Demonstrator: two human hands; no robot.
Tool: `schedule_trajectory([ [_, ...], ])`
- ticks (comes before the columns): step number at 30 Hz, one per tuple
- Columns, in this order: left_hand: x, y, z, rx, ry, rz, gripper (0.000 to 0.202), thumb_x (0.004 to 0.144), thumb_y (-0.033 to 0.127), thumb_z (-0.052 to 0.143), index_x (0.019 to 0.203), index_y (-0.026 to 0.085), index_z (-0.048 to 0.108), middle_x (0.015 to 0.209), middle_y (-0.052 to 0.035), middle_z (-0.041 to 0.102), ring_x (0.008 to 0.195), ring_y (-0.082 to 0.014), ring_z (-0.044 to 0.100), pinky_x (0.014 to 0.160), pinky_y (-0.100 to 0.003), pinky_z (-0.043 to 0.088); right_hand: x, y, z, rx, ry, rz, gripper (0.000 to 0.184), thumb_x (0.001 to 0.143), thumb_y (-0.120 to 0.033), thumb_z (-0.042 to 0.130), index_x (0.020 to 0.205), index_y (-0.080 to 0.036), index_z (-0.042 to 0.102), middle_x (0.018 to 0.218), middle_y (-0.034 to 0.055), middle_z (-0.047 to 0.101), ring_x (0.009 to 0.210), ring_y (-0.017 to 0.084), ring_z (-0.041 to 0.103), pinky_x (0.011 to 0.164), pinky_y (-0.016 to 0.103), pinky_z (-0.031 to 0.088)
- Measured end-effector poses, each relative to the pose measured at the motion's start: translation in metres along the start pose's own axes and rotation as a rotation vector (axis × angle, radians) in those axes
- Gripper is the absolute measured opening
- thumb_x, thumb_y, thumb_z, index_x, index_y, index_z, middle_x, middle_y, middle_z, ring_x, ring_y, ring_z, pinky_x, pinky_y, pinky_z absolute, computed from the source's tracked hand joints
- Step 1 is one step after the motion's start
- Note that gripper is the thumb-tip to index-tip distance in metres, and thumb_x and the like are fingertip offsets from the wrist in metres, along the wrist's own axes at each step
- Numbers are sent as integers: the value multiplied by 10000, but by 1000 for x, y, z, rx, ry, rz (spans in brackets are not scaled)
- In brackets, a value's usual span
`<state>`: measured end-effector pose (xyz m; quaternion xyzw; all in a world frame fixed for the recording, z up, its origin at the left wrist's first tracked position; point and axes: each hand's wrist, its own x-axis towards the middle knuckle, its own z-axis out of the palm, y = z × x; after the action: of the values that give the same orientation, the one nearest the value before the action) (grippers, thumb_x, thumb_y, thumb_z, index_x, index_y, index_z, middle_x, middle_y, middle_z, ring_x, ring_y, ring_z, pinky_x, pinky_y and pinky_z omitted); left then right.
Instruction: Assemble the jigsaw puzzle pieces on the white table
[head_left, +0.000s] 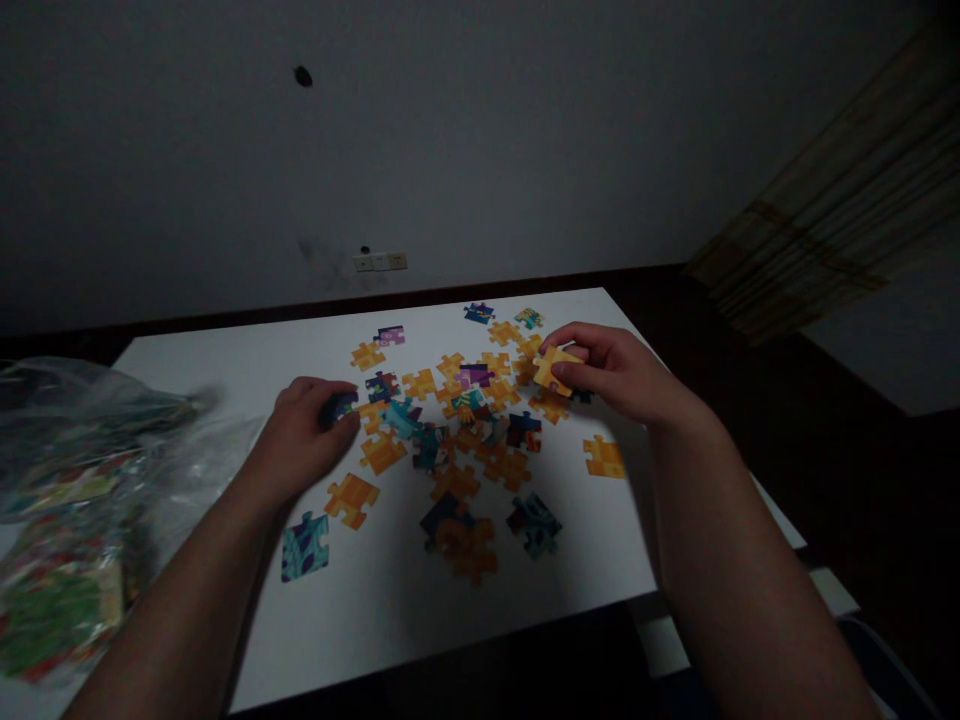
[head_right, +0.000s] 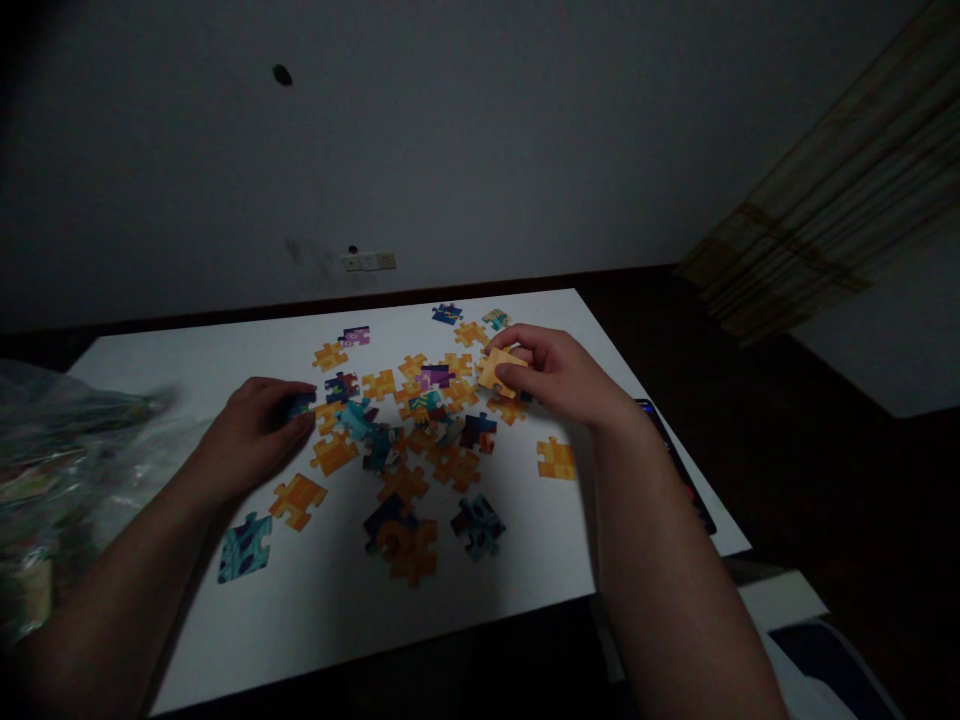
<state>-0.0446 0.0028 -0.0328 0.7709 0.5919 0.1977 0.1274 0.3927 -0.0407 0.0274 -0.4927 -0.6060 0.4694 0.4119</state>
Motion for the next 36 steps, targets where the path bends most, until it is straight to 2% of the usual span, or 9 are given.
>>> schedule_trajectory([
  [3, 0, 1, -1, -5, -5, -9, 586, 904, 553, 629, 1309, 180, 830, 1230, -170, 719, 1200, -404, 709, 1160, -606, 561, 2, 3, 3, 26, -17, 41, 170, 815, -263, 834, 919, -250, 700, 654, -67, 564, 566, 128, 517, 539, 279, 382],
  [6, 0, 2, -1, -12, -7, -1, 589, 910, 562, 631, 1308, 177, 830, 1223, -167, 718, 1185, -392, 712, 1152, -601, 563, 2, 6, 3, -20, 7, 60, 183, 804, -283, 793, 981, -247, 766, 678, -31, 663, 555, 145, 539, 528, 298, 396],
  [11, 0, 2, 0, -2, 3, 10, 572, 922, 542, 630, 1305, 171, 835, 1207, -170, 714, 1182, -388, 705, 1135, -601, 566, 5, 12, -4, -145, 222, -53, 268, 864, -481, 889, 919, -238, 790, 725, 4, 683, 619, 161, 554, 561, 307, 427],
  [15, -1, 2, -1, -4, -8, 5, 570, 930, 535, 627, 1316, 170, 832, 1212, -173, 712, 1191, -391, 699, 1146, -615, 557, 12, 20, -6, -34, 361, -140, 443, 882, -658, 902, 917, -275, 682, 893, 33, 749, 783, 208, 662, 732, 352, 556],
  [17, -1, 3, -1, -1, -10, 7, 566, 944, 538, 617, 1324, 174, 826, 1217, -172, 711, 1197, -390, 693, 1153, -618, 552, 14, 24, -7, 13, 408, -143, 504, 881, -727, 880, 915, -291, 630, 921, 40, 759, 816, 228, 684, 779, 376, 571],
  [25, -2, 5, -1, -2, -26, -19, 535, 960, 516, 600, 1338, 198, 806, 1260, -167, 703, 1230, -381, 672, 1182, -604, 540, 16, 31, -15, 15, 469, -141, 562, 900, -806, 787, 820, -296, 566, 808, 37, 706, 667, 208, 584, 627, 349, 471],
  [29, -2, 7, -2, -15, -30, -31, 542, 946, 519, 619, 1334, 193, 809, 1260, -168, 707, 1237, -399, 669, 1185, -617, 537, 15, 37, -20, -233, 441, -67, 561, 1034, -806, 592, 826, -286, 607, 765, 43, 679, 614, 206, 534, 572, 348, 405],
  [33, -2, 7, 0, -33, -25, -37, 533, 945, 498, 626, 1336, 182, 803, 1267, -169, 704, 1246, -403, 664, 1190, -624, 530, 16, 45, -19, -613, 389, 62, 523, 1088, -720, 525, 847, -268, 629, 798, 73, 717, 690, 238, 603, 632, 365, 414],
  [36, -3, 7, 1, -37, -30, -49, 522, 958, 493, 624, 1350, 194, 796, 1286, -163, 691, 1262, -393, 650, 1200, -617, 523, 20, 49, -15, -716, 369, 94, 524, 1099, -710, 488, 827, -275, 592, 792, 80, 723, 708, 251, 618, 661, 379, 414],
])
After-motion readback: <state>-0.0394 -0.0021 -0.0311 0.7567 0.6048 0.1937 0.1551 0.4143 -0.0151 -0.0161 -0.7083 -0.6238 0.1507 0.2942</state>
